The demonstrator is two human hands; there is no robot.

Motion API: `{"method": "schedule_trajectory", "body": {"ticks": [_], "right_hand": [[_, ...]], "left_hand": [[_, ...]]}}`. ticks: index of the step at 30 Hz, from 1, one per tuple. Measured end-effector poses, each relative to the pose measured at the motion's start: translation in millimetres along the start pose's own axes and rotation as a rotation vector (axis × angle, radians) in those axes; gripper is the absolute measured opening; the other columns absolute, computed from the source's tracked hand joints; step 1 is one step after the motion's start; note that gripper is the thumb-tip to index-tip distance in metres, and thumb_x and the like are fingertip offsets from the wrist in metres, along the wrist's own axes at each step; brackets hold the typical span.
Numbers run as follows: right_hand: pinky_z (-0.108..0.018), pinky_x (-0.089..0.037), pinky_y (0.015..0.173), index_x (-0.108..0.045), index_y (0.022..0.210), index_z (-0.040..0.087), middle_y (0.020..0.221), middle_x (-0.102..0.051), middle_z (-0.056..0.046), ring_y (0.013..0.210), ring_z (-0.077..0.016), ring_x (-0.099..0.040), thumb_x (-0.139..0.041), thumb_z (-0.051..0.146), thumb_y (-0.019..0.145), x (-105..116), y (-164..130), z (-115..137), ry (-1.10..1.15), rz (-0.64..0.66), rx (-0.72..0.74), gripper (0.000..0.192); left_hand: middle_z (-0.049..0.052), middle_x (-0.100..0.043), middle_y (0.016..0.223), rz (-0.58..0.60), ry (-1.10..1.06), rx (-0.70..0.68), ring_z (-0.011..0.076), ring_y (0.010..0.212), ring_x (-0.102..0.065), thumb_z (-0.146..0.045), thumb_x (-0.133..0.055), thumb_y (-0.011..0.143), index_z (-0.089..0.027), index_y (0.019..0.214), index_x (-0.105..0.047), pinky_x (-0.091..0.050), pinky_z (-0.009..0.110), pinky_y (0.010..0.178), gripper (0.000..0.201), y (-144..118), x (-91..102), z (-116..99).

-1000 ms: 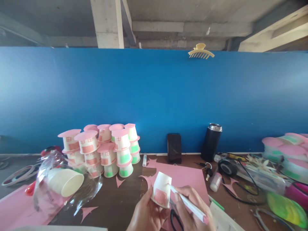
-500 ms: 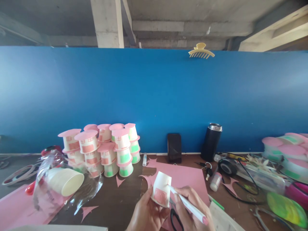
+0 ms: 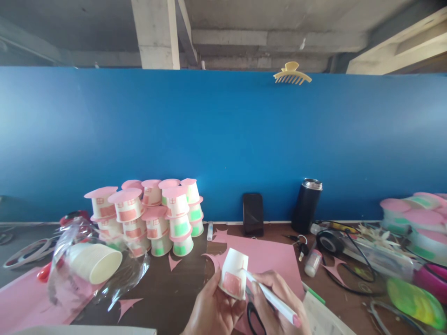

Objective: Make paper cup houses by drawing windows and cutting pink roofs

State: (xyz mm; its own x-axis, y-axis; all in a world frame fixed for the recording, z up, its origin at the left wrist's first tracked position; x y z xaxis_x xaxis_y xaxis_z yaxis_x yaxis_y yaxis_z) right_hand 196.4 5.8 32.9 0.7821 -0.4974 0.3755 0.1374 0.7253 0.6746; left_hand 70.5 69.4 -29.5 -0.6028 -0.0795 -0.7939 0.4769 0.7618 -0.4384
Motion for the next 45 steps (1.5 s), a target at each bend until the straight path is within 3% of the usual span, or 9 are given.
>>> {"method": "schedule_trajectory", "body": {"ticks": [5,11,16,24,31,36,45], "right_hand": [[-0.023,-0.052,0.064,-0.061,0.095,0.021,0.077,-0.065,-0.002,0.067,-0.015,-0.066,-0.053,0.024,0.092,2,1,1,-0.044,0.067,0.004,0.009],[-0.024,-0.051,0.061,-0.061,0.093,0.021,0.075,-0.063,-0.003,0.065,-0.0162,-0.064,-0.052,0.026,0.092,0,-2,-1,-0.017,-0.001,0.018,0.01],[-0.024,-0.05,0.062,-0.06,0.092,0.021,0.074,-0.063,-0.002,0.065,-0.0152,-0.063,-0.052,0.024,0.092,-2,-2,0,-0.023,0.033,0.02,0.008],[-0.022,-0.051,0.056,-0.063,0.091,0.022,0.069,-0.062,-0.001,0.056,-0.0135,-0.061,-0.054,0.029,0.091,-4,-1,4,-0.006,-0.066,0.064,0.011],[-0.021,-0.051,0.056,-0.062,0.097,0.021,0.072,-0.062,-0.003,0.058,-0.0147,-0.061,-0.055,0.028,0.09,3,1,3,0.096,-0.119,-0.001,0.012],[-0.022,-0.053,0.064,-0.062,0.097,0.021,0.072,-0.063,-0.002,0.063,-0.0161,-0.065,-0.056,0.026,0.089,7,2,0,0.08,-0.147,-0.028,0.011],[-0.022,-0.053,0.062,-0.06,0.098,0.02,0.072,-0.064,-0.003,0.061,-0.0154,-0.064,-0.054,0.024,0.09,6,1,0,0.046,-0.094,-0.002,0.01]], "left_hand": [[0.009,-0.071,0.076,0.013,-0.009,0.001,0.0191,0.066,-0.066,-0.034,-0.062,0.085,-0.008,0.099,-0.062,-0.052,0.032,0.061,0.03,-1,-3.1,-2],[0.011,-0.072,0.081,-0.014,-0.003,0.014,0.0221,0.072,-0.068,-0.035,-0.06,0.085,-0.008,0.102,-0.061,-0.052,0.031,0.061,0.032,-5,-5.5,-2],[0.01,-0.072,0.08,0.004,-0.001,0.019,0.0216,0.071,-0.068,-0.037,-0.06,0.086,-0.008,0.101,-0.061,-0.052,0.031,0.061,0.033,-5,-6.5,-2],[0.009,-0.071,0.076,-0.027,-0.012,0.003,0.0197,0.068,-0.067,-0.034,-0.059,0.086,-0.009,0.097,-0.061,-0.051,0.03,0.06,0.027,-4,-7.8,-3],[0.008,-0.071,0.074,-0.088,-0.01,0.041,0.0175,0.058,-0.064,-0.035,-0.061,0.084,-0.009,0.107,-0.059,-0.05,0.028,0.055,0.035,-3,-3.8,-4],[0.013,-0.072,0.086,-0.052,0.002,0.058,0.0215,0.067,-0.068,-0.036,-0.063,0.082,-0.006,0.113,-0.057,-0.051,0.027,0.055,0.044,-4,-6.7,-4],[0.012,-0.073,0.086,-0.026,0.028,0.06,0.0217,0.069,-0.068,-0.038,-0.066,0.08,-0.005,0.112,-0.061,-0.055,0.03,0.063,0.046,-4,-4.8,-2]]}}
Point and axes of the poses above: each hand's wrist, its own y-axis towards the middle knuckle, its own x-axis out of the back of the hand, z = x × y, the point moved 4 cm from there along y, towards the middle knuckle
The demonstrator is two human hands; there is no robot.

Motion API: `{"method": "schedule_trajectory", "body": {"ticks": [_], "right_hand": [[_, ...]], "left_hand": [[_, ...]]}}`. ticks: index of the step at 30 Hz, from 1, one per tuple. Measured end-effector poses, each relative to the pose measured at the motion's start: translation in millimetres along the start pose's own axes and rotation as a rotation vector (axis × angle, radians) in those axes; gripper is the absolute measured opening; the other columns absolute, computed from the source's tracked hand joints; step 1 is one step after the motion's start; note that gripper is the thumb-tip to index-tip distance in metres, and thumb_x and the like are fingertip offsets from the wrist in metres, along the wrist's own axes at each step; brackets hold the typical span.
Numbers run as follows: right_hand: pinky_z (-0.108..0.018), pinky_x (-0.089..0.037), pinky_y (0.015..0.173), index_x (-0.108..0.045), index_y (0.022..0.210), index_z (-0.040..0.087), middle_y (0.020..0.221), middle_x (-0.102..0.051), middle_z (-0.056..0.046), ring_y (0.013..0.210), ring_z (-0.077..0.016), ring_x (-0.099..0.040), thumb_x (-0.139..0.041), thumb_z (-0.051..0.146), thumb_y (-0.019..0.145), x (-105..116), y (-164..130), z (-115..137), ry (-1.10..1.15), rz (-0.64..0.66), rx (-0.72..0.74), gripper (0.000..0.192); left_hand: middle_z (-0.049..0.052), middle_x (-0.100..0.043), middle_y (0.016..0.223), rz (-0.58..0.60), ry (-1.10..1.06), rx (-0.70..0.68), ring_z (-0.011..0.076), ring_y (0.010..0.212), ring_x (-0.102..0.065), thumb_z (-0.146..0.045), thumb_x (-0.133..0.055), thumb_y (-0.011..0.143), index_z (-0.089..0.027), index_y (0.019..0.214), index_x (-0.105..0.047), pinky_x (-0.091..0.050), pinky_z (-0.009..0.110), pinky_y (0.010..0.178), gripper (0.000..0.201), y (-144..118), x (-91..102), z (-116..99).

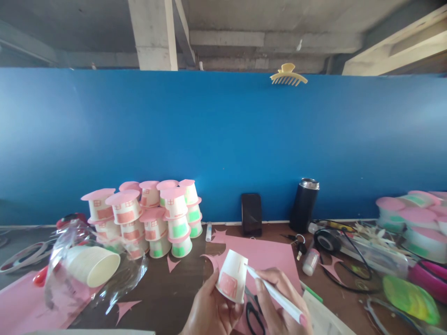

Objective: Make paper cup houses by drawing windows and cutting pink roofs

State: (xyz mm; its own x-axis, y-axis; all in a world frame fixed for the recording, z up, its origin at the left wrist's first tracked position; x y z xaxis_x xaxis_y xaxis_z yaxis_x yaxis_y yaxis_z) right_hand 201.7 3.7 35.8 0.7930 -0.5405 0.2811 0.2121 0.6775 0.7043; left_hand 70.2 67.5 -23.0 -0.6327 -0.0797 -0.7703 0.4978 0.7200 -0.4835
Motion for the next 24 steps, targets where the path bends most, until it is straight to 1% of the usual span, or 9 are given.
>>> {"method": "schedule_trajectory", "body": {"ticks": [4,8,13,17,24], "right_hand": [[-0.022,-0.052,0.06,-0.059,0.1,0.02,0.073,-0.063,-0.002,0.059,-0.0146,-0.063,-0.054,0.021,0.09,1.1,-0.1,-0.3,-0.007,0.044,0.001,0.011],[-0.022,-0.052,0.061,-0.058,0.101,0.022,0.076,-0.063,-0.002,0.062,-0.0147,-0.064,-0.053,0.02,0.09,1.1,-0.4,-1.4,-0.008,0.073,0.008,0.012],[-0.023,-0.052,0.064,-0.057,0.102,0.022,0.077,-0.063,-0.002,0.064,-0.0154,-0.065,-0.053,0.019,0.09,0.6,0.5,-1.9,-0.032,0.082,0.017,0.013],[-0.022,-0.051,0.059,-0.058,0.1,0.022,0.076,-0.063,-0.001,0.061,-0.0143,-0.064,-0.052,0.019,0.09,0.7,0.1,-0.8,-0.036,0.078,0.015,0.012],[-0.023,-0.052,0.061,-0.059,0.101,0.023,0.075,-0.063,-0.001,0.061,-0.0145,-0.064,-0.052,0.021,0.091,2.0,-1.6,-0.2,-0.015,0.058,0.005,0.013]], "left_hand": [[0.013,-0.073,0.087,-0.002,0.009,0.014,0.0229,0.072,-0.069,-0.039,-0.066,0.08,-0.004,0.112,-0.061,-0.055,0.031,0.065,0.047,1.2,0.7,0.8],[0.013,-0.073,0.083,0.003,0.017,0.033,0.0228,0.069,-0.069,-0.041,-0.064,0.08,-0.002,0.112,-0.061,-0.055,0.029,0.06,0.049,1.5,1.3,1.5],[0.012,-0.073,0.082,0.006,0.016,0.039,0.0222,0.068,-0.068,-0.04,-0.063,0.082,-0.002,0.114,-0.061,-0.054,0.028,0.059,0.05,-0.7,-1.2,1.3],[0.013,-0.073,0.08,-0.006,0.014,0.033,0.0216,0.066,-0.068,-0.038,-0.061,0.084,0.0,0.115,-0.06,-0.054,0.028,0.058,0.049,-3.9,-4.7,0.7],[0.013,-0.073,0.08,0.017,0.004,0.031,0.0217,0.067,-0.069,-0.038,-0.063,0.082,-0.002,0.109,-0.062,-0.054,0.028,0.059,0.045,-2.3,-2.0,1.6]]}}
Point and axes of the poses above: each hand's wrist, its own y-axis towards the middle knuckle, its own x-axis out of the back of the hand, z = x × y, the point moved 4 cm from there along y, towards the middle knuckle
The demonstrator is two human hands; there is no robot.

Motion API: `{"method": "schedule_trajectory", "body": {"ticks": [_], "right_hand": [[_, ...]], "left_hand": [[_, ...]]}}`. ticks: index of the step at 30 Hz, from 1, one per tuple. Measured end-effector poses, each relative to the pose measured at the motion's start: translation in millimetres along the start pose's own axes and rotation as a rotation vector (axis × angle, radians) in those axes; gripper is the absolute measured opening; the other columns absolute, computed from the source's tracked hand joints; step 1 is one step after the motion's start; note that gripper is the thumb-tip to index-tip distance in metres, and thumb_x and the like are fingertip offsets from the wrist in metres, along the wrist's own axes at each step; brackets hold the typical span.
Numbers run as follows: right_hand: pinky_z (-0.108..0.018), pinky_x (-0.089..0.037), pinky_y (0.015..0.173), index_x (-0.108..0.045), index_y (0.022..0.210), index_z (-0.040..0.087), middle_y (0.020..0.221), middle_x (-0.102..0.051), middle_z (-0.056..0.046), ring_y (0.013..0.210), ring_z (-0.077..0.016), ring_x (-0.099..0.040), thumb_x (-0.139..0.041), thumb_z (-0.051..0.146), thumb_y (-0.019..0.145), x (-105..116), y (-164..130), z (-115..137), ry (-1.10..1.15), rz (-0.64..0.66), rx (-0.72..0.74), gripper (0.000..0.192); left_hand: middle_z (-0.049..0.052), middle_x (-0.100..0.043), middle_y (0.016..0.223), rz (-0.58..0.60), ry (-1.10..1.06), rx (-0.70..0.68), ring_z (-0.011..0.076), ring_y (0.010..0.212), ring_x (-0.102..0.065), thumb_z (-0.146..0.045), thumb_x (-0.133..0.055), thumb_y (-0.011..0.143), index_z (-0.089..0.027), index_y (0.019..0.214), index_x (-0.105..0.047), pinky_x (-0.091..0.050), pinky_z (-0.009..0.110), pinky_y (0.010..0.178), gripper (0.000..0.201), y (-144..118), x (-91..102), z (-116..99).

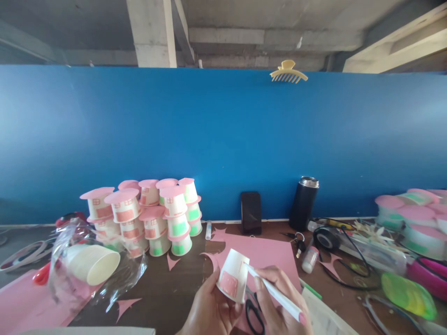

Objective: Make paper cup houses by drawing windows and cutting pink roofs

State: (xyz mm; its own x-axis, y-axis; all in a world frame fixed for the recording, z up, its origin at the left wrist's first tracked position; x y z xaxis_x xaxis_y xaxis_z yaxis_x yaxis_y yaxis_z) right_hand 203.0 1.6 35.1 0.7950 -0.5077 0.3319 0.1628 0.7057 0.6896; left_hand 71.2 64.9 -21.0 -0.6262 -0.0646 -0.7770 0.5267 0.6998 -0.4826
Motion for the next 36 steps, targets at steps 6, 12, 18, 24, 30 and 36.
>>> {"method": "schedule_trajectory", "body": {"ticks": [6,12,18,24,30,36], "right_hand": [[-0.027,-0.055,0.075,-0.056,0.117,0.025,0.103,-0.07,-0.007,0.082,-0.0189,-0.069,-0.051,0.034,0.092,5,3,-21,0.06,-0.114,-0.214,0.027],[-0.033,-0.042,0.103,-0.046,0.127,0.028,0.131,-0.061,-0.005,0.124,-0.0213,-0.053,-0.06,0.051,0.084,-8,6,-40,0.509,0.022,-0.666,0.05],[-0.037,-0.05,0.09,-0.053,0.12,0.024,0.112,-0.07,-0.006,0.108,-0.0265,-0.063,-0.071,0.048,0.076,-21,5,-32,0.791,0.118,-0.83,0.054],[-0.031,-0.052,0.073,-0.05,0.117,0.026,0.088,-0.071,-0.001,0.086,-0.0215,-0.067,-0.07,0.046,0.078,-26,4,-33,0.894,0.094,-0.861,0.049],[-0.03,-0.054,0.068,-0.052,0.116,0.025,0.09,-0.071,-0.001,0.082,-0.022,-0.068,-0.068,0.053,0.076,-19,3,-43,0.698,-0.001,-0.816,0.052],[-0.03,-0.056,0.076,-0.052,0.117,0.024,0.106,-0.069,-0.005,0.093,-0.0232,-0.068,-0.063,0.052,0.08,-13,2,-47,0.402,-0.059,-0.628,0.048]], "left_hand": [[0.01,-0.072,0.072,0.051,-0.03,0.037,0.0198,0.061,-0.067,-0.039,-0.063,0.082,-0.004,0.104,-0.064,-0.053,0.027,0.055,0.041,0,-0.4,0],[0.011,-0.073,0.076,0.138,-0.033,0.153,0.0197,0.061,-0.067,-0.043,-0.063,0.08,-0.003,0.115,-0.061,-0.051,0.024,0.049,0.053,-6,-7.8,3],[0.012,-0.075,0.084,0.145,-0.009,0.146,0.021,0.068,-0.07,-0.038,-0.063,0.082,-0.003,0.116,-0.06,-0.052,0.024,0.05,0.049,-6,-7.7,4],[0.014,-0.073,0.093,0.401,0.006,0.146,0.0203,0.072,-0.069,-0.051,-0.055,0.085,-0.008,0.121,-0.058,-0.051,0.024,0.055,0.056,-14,-19.7,5],[0.01,-0.072,0.086,0.405,0.089,0.031,0.0165,0.076,-0.066,-0.025,-0.073,0.076,-0.01,0.096,-0.069,-0.051,0.023,0.068,0.025,-13,-12.6,9],[0.003,-0.061,0.054,0.301,0.234,0.025,0.0105,0.049,-0.059,-0.021,-0.081,0.066,-0.007,0.073,-0.068,-0.046,0.02,0.054,0.02,1,-2.3,16]]}}
Point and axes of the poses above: each hand's wrist, its own y-axis towards the middle knuckle, its own x-axis out of the back of the hand, z = x × y, the point moved 4 cm from there along y, towards the middle knuckle
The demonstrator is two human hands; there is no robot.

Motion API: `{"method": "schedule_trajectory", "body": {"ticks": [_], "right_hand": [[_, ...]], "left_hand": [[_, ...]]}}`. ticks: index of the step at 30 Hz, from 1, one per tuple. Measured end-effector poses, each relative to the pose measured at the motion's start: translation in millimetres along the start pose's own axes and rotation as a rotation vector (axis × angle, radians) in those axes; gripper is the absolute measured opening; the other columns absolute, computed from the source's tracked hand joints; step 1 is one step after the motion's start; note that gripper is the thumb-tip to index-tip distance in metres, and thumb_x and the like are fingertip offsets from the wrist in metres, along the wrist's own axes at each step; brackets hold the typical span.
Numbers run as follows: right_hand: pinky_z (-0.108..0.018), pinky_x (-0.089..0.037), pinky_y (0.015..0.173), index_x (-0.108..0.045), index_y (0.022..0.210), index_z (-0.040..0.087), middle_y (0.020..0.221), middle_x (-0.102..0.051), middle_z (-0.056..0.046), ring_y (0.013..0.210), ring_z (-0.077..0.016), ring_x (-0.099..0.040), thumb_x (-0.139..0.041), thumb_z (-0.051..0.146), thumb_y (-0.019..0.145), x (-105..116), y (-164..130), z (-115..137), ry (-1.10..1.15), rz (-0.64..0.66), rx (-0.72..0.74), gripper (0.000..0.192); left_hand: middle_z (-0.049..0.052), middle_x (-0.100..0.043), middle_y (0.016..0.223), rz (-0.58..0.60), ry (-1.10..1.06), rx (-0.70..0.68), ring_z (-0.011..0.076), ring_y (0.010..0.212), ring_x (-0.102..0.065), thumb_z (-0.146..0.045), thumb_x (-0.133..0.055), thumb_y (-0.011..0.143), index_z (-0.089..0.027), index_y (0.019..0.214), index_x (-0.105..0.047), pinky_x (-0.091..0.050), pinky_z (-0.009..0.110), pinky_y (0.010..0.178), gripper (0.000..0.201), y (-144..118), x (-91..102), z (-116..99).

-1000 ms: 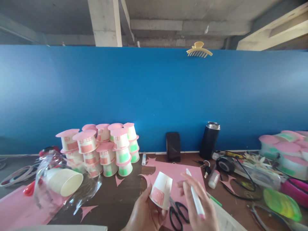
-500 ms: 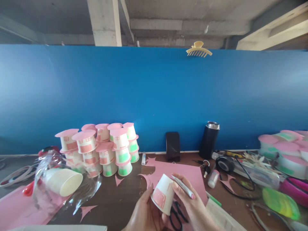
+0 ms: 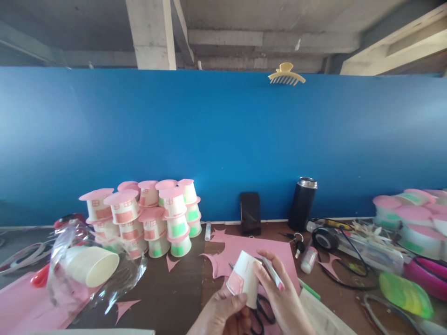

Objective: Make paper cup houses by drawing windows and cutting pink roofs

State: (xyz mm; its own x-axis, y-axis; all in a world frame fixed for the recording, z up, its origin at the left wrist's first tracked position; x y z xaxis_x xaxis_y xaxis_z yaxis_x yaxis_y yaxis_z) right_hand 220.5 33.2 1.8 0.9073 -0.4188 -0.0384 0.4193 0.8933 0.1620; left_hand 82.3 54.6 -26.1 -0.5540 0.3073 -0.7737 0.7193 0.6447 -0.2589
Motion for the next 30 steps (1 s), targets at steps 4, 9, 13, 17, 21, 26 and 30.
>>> {"method": "schedule_trajectory", "body": {"ticks": [4,9,13,17,21,26,30], "right_hand": [[-0.032,-0.053,0.087,-0.051,0.125,0.024,0.125,-0.061,-0.009,0.115,-0.0259,-0.059,-0.058,0.052,0.083,10,3,3,-0.223,-0.135,0.127,0.051],[-0.04,-0.048,0.098,-0.044,0.137,0.024,0.125,-0.061,-0.01,0.116,-0.0248,-0.058,-0.046,0.041,0.094,17,-2,24,-0.349,-0.155,0.367,0.047],[-0.041,-0.046,0.1,-0.057,0.126,0.024,0.122,-0.064,-0.01,0.118,-0.027,-0.057,-0.047,0.034,0.094,10,-17,46,-0.469,-0.031,0.59,0.035],[-0.03,-0.055,0.079,-0.062,0.113,0.024,0.099,-0.07,-0.008,0.09,-0.0222,-0.067,-0.048,0.029,0.093,5,-25,56,-0.503,0.068,0.656,0.025],[-0.022,-0.051,0.056,-0.061,0.094,0.022,0.071,-0.067,-0.001,0.057,-0.015,-0.063,-0.053,0.03,0.09,7,-24,54,-0.513,-0.049,0.575,0.012],[-0.02,-0.047,0.046,-0.06,0.087,0.023,0.062,-0.063,0.002,0.046,-0.012,-0.057,-0.055,0.035,0.088,5,-24,52,-0.525,-0.057,0.548,0.013],[-0.02,-0.045,0.042,-0.06,0.083,0.023,0.061,-0.061,0.003,0.045,-0.0116,-0.056,-0.054,0.037,0.089,5,-24,50,-0.498,-0.066,0.524,0.016]], "left_hand": [[0.005,-0.063,0.056,-0.104,-0.08,-0.029,0.0114,0.051,-0.06,-0.015,-0.077,0.069,-0.007,0.072,-0.066,-0.05,0.021,0.056,0.014,3,8.1,0],[0.006,-0.063,0.055,-0.224,-0.139,-0.051,0.0117,0.05,-0.06,-0.009,-0.07,0.072,-0.008,0.071,-0.063,-0.051,0.021,0.053,0.008,3,13.3,-3],[0.003,-0.061,0.056,-0.307,-0.152,-0.114,0.0106,0.051,-0.059,-0.004,-0.07,0.07,-0.008,0.07,-0.063,-0.05,0.019,0.052,0.008,0,12.9,-6],[0.002,-0.059,0.053,-0.285,-0.11,-0.155,0.0087,0.047,-0.055,-0.006,-0.076,0.063,-0.008,0.068,-0.064,-0.045,0.017,0.047,0.012,1,11.3,-6],[0.001,-0.058,0.051,-0.175,-0.033,-0.173,0.0073,0.045,-0.051,-0.015,-0.081,0.06,-0.007,0.063,-0.064,-0.041,0.017,0.045,0.019,2,7.5,-5],[0.001,-0.059,0.054,-0.157,-0.021,-0.189,0.0066,0.045,-0.049,-0.015,-0.082,0.059,-0.007,0.069,-0.068,-0.04,0.017,0.047,0.019,-1,0.5,-8],[0.002,-0.061,0.055,-0.133,0.005,-0.186,0.007,0.046,-0.051,-0.017,-0.083,0.058,-0.006,0.067,-0.069,-0.042,0.019,0.049,0.02,-4,-6.3,-11]]}}
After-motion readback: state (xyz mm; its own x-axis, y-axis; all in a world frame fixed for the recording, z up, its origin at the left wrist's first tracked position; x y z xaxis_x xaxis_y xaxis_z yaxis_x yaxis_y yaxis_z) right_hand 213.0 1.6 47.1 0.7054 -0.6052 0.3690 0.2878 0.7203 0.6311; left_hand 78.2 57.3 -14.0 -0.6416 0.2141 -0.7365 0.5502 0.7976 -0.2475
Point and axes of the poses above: each hand's wrist, its own y-axis towards the middle knuckle, its own x-axis out of the back of the hand, z = x × y, the point moved 4 cm from there along y, towards the middle knuckle
